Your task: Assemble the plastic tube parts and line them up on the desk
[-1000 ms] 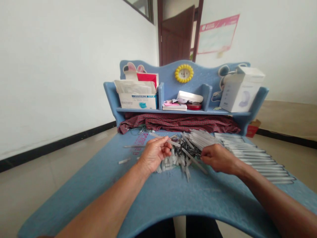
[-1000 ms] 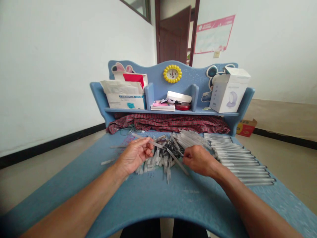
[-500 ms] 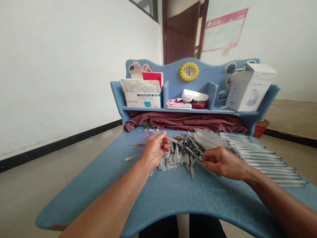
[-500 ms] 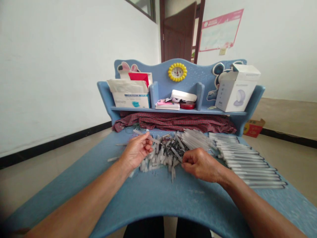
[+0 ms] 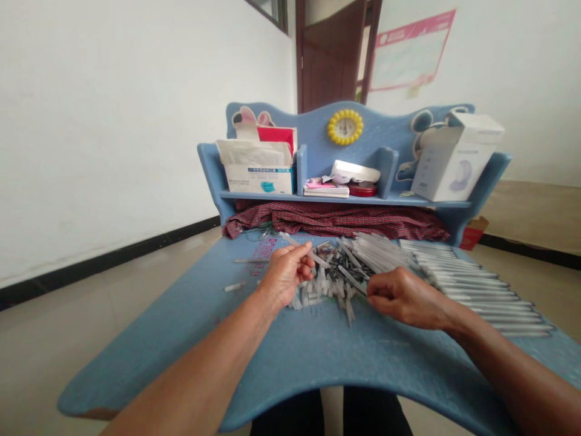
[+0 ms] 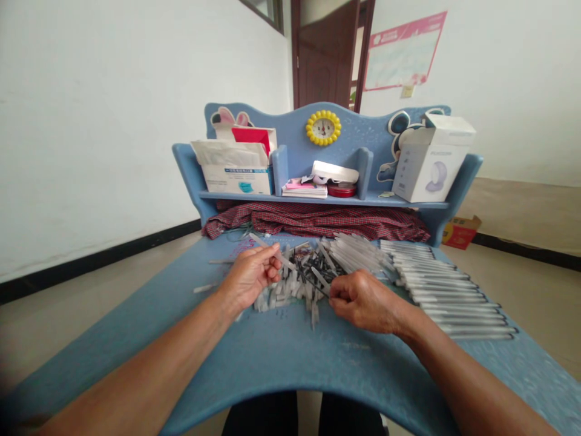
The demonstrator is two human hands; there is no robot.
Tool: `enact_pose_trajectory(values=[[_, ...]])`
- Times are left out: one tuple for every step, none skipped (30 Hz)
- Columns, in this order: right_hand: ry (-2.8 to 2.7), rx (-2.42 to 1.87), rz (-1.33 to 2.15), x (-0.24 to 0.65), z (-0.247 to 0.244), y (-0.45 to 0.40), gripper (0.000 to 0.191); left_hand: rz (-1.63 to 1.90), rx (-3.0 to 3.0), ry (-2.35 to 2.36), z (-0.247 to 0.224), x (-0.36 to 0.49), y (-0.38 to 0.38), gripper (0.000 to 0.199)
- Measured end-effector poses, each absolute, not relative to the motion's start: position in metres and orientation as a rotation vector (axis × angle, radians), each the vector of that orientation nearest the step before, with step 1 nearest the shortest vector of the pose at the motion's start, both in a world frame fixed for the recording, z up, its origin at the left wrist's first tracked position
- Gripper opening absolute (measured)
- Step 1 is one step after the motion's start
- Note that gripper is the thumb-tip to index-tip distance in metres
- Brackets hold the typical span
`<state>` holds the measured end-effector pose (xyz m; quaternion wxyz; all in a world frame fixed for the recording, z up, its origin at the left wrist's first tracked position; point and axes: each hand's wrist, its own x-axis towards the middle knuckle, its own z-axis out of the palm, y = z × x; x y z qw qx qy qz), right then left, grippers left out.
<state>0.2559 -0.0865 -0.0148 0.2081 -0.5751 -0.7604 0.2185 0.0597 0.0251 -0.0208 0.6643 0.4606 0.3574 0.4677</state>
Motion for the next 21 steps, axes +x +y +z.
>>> enact_pose_trajectory(values=[[-2.144, -1.602, 0.575, 0.256, -0.015, -0.087, 0.016, 1.054, 1.045, 0.816, -0.021, 0.06, 0.025, 0.018], [-2.166, -1.603, 0.551, 0.256, -0.015, -0.086, 0.015, 1.049, 1.047, 0.825, -0.021, 0.06, 0.025, 0.018], [-2.185, -1.603, 0.534, 0.257, -0.015, -0.086, 0.015, 1.044, 1.047, 0.83, -0.021, 0.06, 0.025, 0.019], [-2.201, -1.604, 0.515, 0.257, -0.015, -0.086, 0.015, 1.037, 1.047, 0.833, -0.022, 0.06, 0.025, 0.019], [-2.213, -1.605, 0.499, 0.257, -0.016, -0.086, 0.015, 1.028, 1.05, 0.834, -0.022, 0.06, 0.025, 0.019], [-2.218, -1.607, 0.486, 0.257, -0.016, -0.086, 0.015, 1.016, 1.058, 0.834, -0.022, 0.06, 0.025, 0.019], [-2.218, -1.608, 0.478, 0.257, -0.015, -0.086, 0.015, 1.004, 1.07, 0.836, -0.022, 0.06, 0.024, 0.02], [-2.218, -1.607, 0.478, 0.257, -0.015, -0.086, 0.016, 0.991, 1.086, 0.84, -0.022, 0.061, 0.023, 0.02], [-2.21, -1.604, 0.476, 0.257, -0.015, -0.086, 0.016, 0.977, 1.101, 0.846, -0.022, 0.061, 0.022, 0.021], [-2.197, -1.596, 0.473, 0.257, -0.015, -0.086, 0.017, 0.964, 1.114, 0.85, -0.021, 0.061, 0.02, 0.021], [-2.176, -1.585, 0.47, 0.256, -0.015, -0.086, 0.017, 0.951, 1.121, 0.851, -0.021, 0.062, 0.018, 0.021], [-2.145, -1.573, 0.466, 0.255, -0.016, -0.085, 0.017, 0.938, 1.119, 0.847, -0.02, 0.063, 0.016, 0.021], [-2.099, -1.563, 0.466, 0.254, -0.016, -0.085, 0.017, 0.921, 1.109, 0.836, -0.019, 0.063, 0.014, 0.02], [-2.036, -1.554, 0.477, 0.253, -0.018, -0.084, 0.017, 0.902, 1.092, 0.82, -0.018, 0.064, 0.011, 0.018], [-1.96, -1.541, 0.51, 0.252, -0.019, -0.083, 0.015, 0.88, 1.071, 0.803, -0.018, 0.066, 0.009, 0.017], [-1.871, -1.52, 0.566, 0.25, -0.021, -0.082, 0.013, 0.855, 1.052, 0.785, -0.018, 0.067, 0.007, 0.016], [-1.774, -1.486, 0.635, 0.248, -0.023, -0.081, 0.012, 0.829, 1.034, 0.766, -0.018, 0.068, 0.005, 0.015], [-1.673, -1.435, 0.71, 0.246, -0.024, -0.08, 0.013, 0.803, 1.019, 0.745, -0.018, 0.069, 0.003, 0.014], [-1.58, -1.371, 0.783, 0.244, -0.025, -0.079, 0.017, 0.779, 1.008, 0.723, -0.019, 0.069, 0.001, 0.013], [-1.502, -1.303, 0.841, 0.242, -0.026, -0.078, 0.021, 0.758, 0.996, 0.697, -0.019, 0.07, 0.0, 0.013], [-1.444, -1.241, 0.879, 0.241, -0.027, -0.078, 0.024, 0.741, 0.984, 0.669, -0.02, 0.071, -0.002, 0.013]])
